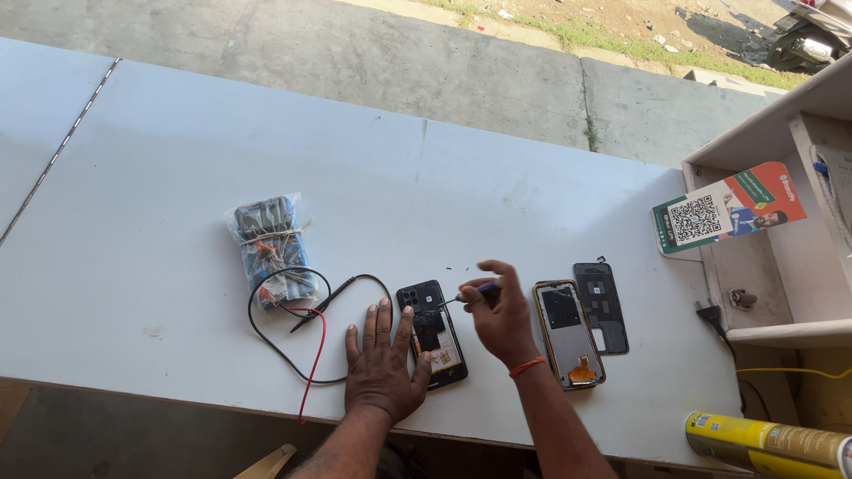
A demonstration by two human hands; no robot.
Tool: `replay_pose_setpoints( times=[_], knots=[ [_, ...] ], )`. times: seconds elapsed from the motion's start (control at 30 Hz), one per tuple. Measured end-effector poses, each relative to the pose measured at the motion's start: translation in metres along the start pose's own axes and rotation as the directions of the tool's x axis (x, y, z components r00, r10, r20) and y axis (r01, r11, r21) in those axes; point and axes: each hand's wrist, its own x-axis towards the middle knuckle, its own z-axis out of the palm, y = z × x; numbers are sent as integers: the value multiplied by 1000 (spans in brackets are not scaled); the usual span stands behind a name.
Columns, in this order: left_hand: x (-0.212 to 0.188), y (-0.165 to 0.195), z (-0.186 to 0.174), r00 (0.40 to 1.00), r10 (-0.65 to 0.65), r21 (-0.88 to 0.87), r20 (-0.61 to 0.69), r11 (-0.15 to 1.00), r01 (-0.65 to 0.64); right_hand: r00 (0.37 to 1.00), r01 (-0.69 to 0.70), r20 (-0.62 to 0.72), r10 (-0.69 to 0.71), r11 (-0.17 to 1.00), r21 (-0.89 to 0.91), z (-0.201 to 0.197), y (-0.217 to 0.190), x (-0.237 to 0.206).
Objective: The person uses a screwdriver to remove screws from the back of a disassembled smartphone. They then use their fingers to peel back a black adhesive strip covering the battery connector and continue to unscrew additional screws from the phone's internal frame.
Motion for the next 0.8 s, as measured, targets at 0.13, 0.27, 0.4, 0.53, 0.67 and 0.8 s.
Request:
replay_pose_setpoints(
  times=[0.13,0.27,0.4,0.53,0.67,0.8],
  knots=[
    [-1,-1,5,1000,-5,6,11,1000,5,981,-48,-163,105,946,322,-29,18,-2],
    [0,-1,8,999,14,2,-47,1000,-14,981,-160,-147,129,963,-219,-28,23,1],
    [0,-2,9,999,7,10,-34,1000,-7,990,-68,57,132,782,-620,-7,21,0],
    [0,-2,10,999,13,-6,-43,1000,-14,994,-10,78,75,783,-622,9,20,-1],
    [1,-1,7,1000,5,-1,-22,1000,-5,990,-56,53,129,715,-696,18,21,4],
    [-1,1,1,1000,-5,-11,14,1000,5,990,-46,55,133,658,-752,22,26,6]
  ],
)
